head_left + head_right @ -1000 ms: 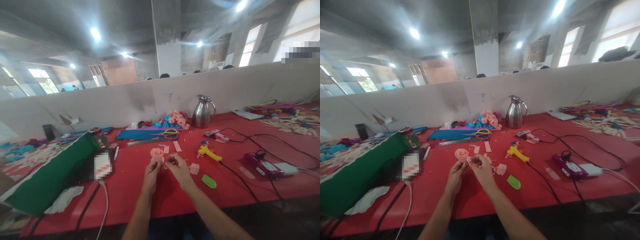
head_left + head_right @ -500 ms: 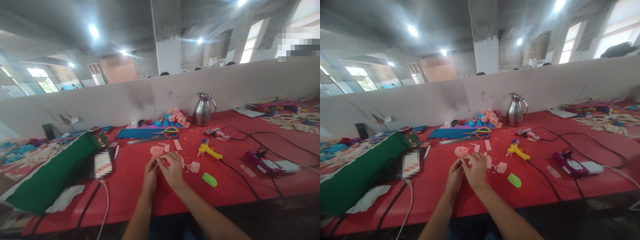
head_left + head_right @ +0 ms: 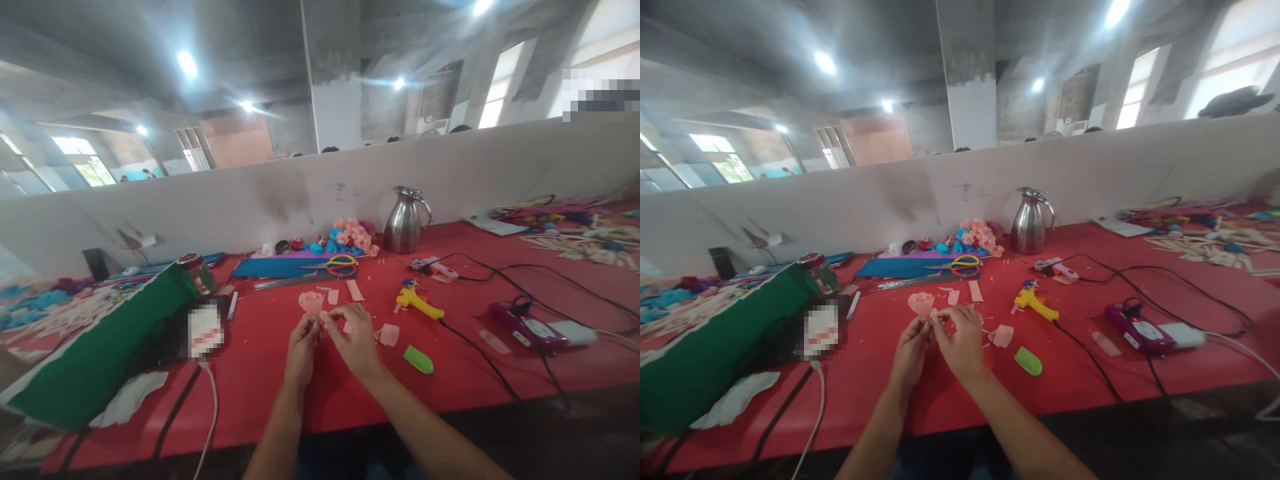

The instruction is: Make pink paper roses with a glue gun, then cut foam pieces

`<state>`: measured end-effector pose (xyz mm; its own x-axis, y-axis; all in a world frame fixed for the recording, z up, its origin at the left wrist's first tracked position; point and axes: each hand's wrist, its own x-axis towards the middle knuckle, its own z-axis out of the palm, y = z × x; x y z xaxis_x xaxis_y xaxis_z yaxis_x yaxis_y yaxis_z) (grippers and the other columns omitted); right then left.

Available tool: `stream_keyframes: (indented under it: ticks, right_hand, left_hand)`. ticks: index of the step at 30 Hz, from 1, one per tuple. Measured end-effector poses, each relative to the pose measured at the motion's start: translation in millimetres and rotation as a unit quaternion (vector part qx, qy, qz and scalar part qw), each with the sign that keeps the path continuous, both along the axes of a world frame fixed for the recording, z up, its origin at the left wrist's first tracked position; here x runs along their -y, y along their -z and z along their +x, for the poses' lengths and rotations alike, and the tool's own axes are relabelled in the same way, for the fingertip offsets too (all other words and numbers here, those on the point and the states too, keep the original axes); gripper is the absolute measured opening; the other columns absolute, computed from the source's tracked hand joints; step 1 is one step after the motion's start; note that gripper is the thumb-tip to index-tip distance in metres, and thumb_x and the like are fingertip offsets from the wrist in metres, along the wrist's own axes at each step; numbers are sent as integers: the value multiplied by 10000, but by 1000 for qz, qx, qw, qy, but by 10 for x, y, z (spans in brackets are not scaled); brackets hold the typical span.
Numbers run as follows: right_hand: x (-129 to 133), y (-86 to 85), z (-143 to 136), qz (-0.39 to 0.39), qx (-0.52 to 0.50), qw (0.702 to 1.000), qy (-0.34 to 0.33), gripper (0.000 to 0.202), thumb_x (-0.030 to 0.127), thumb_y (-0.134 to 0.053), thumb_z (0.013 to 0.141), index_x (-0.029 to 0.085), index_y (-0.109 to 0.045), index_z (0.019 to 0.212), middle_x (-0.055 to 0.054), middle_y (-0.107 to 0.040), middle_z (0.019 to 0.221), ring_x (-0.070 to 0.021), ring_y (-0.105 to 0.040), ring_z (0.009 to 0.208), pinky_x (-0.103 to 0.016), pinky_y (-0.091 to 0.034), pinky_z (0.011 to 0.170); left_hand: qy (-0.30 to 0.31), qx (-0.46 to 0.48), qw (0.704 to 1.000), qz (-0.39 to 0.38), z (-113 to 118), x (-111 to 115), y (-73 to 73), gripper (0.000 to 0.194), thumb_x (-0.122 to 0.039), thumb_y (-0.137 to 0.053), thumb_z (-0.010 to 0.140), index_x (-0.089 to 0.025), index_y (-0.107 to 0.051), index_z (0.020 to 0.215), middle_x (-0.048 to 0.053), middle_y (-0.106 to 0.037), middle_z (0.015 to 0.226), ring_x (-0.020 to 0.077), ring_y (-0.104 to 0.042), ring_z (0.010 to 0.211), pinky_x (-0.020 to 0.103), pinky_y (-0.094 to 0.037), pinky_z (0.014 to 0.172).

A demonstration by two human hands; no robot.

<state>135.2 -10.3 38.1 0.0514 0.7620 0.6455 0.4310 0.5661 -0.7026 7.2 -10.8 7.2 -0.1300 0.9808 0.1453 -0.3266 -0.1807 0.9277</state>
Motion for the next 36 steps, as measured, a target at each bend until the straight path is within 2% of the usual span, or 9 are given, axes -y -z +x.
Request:
stream_keyframes:
  ticks: [4,8,12,20,25,28,30,33,36]
  right_hand:
    - [-180,93,668,-7,93,990,106,133,212,-507,808,190,-633,844,-61,-668,858,-218,-568,855,-348,-404,799]
    - [-340,251,1319,-149,297,906,262,376,177,-534,747,135,-578,1118,-155,-605,1096,-308,-517,1011,-411,-403,797]
    - [-431,392,1578,-254,403,835,274,373,190,-518,767,127,-559,1133,-173,-586,1089,-316,-526,1017,-410,-413,766]
    - [-584,392,1687,-244,403,847,248,403,141,-520,750,126,-540,1153,-163,-557,1054,-260,-591,904,-328,-425,712]
    - [-498,296,1677,-237,300,887,261,428,197,-470,778,152,-495,1203,-154,-535,1091,-229,-604,817,-308,-418,626]
    - [-370,243,1581,-180,131,952,208,409,219,-464,751,148,-524,1149,-113,-583,984,-214,-581,801,-299,-425,638]
    - [-243,200,1473,-162,-24,976,142,409,241,-479,722,158,-518,1121,-36,-580,800,-172,-539,658,-274,-413,572]
    - [-23,125,1281,-173,-207,963,20,398,224,-513,672,199,-501,1069,64,-469,619,-106,-419,498,-226,-363,489]
    - [153,78,1099,-234,-278,926,-99,317,234,-533,674,217,-505,990,93,-405,536,-83,-359,442,-198,-315,439]
  left_hand:
    - [-13,34,999,-5,20,5,-29,207,-299,-698,698,-194,-540,781,-55,-483,569,82,-417,543,196,-325,549]
    - [-19,27,999,-14,19,-9,-4,271,-311,-701,701,-191,-562,901,-52,-517,580,87,-449,558,204,-331,552]
    - [-47,2,999,1,-4,-51,85,351,-332,-719,686,-164,-605,973,-37,-573,598,94,-481,574,226,-360,582]
    - [-109,-35,993,-10,-32,-83,135,371,-381,-732,654,-148,-699,940,9,-646,677,111,-511,609,254,-422,653]
    - [-133,-64,988,-34,-37,-63,105,426,-413,-730,655,-137,-715,978,3,-634,668,73,-383,501,217,-355,523]
    - [-136,-71,987,-43,-40,-59,101,419,-428,-730,654,-129,-728,947,0,-625,654,62,-327,472,215,-317,488]
    - [-139,-72,987,-46,-43,-62,105,399,-429,-734,649,-133,-738,916,0,-632,661,61,-324,468,219,-315,491]
    - [-142,-70,986,-57,-45,-71,118,390,-426,-741,638,-140,-742,902,-7,-640,656,62,-334,453,225,-315,491]
    - [-141,-59,987,-54,-43,-83,134,364,-403,-743,639,-144,-742,894,0,-651,643,86,-426,483,232,-358,529]
